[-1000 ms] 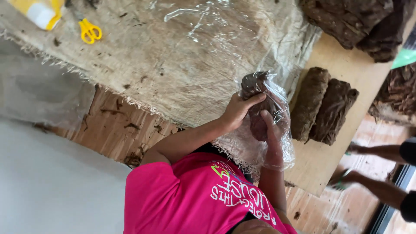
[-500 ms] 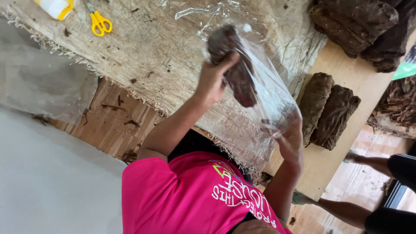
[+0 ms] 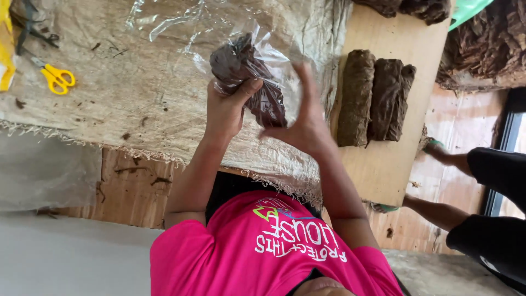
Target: The person places dried leaf bundles into clear plastic bags, seals them, and sets them aside. The person then handles empty plastic bags, folding and arranging them on the work surface.
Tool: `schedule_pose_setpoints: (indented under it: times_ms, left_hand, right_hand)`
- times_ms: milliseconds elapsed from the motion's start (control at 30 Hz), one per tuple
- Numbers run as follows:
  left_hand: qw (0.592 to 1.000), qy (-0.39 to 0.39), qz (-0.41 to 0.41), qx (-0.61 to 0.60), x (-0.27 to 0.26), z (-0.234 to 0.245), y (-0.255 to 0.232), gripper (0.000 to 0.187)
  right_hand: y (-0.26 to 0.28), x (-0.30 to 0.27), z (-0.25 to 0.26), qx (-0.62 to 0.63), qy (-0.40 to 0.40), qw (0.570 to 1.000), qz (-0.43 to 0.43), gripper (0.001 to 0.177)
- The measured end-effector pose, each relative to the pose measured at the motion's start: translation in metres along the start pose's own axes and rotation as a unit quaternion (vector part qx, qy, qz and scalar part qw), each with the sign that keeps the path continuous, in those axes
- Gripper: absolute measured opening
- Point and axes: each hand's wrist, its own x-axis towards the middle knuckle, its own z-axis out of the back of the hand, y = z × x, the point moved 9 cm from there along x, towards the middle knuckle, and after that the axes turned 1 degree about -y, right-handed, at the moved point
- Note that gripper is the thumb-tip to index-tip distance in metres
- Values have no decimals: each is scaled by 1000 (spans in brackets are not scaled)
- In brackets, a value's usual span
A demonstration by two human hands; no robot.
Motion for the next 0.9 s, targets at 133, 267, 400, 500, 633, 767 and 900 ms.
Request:
schedule_pose_setpoints:
  times_ms: [133, 267, 400, 500, 633, 767, 900]
  left_hand:
    - [994, -91, -17, -56, 3, 24, 11, 50]
    - [982, -135, -8, -133, 18, 38, 3, 46]
    - [956, -186, 39, -222, 22, 43, 27, 45]
    - [947, -186, 66, -255, 26, 33, 38, 41]
    - [948, -224, 68, -213, 22, 49, 75, 51]
    - [969, -152, 122, -155, -18, 15, 88, 48]
    - [985, 20, -25, 169, -25, -19, 41, 69]
  right_hand:
    - [-50, -23, -58, 2, 91, 987, -129, 117]
    - [-56, -43, -39, -20, 148, 969, -197, 76]
    - [-46, -56, 2, 97, 74, 977, -174, 54]
    - [-39, -57, 37, 181, -52, 973, -136, 37]
    - [-26, -57, 97, 160, -236, 957, -52, 17]
    - [26, -30, 138, 88, -239, 966, 34, 5]
    - [59, -13, 141, 79, -161, 977, 118, 11]
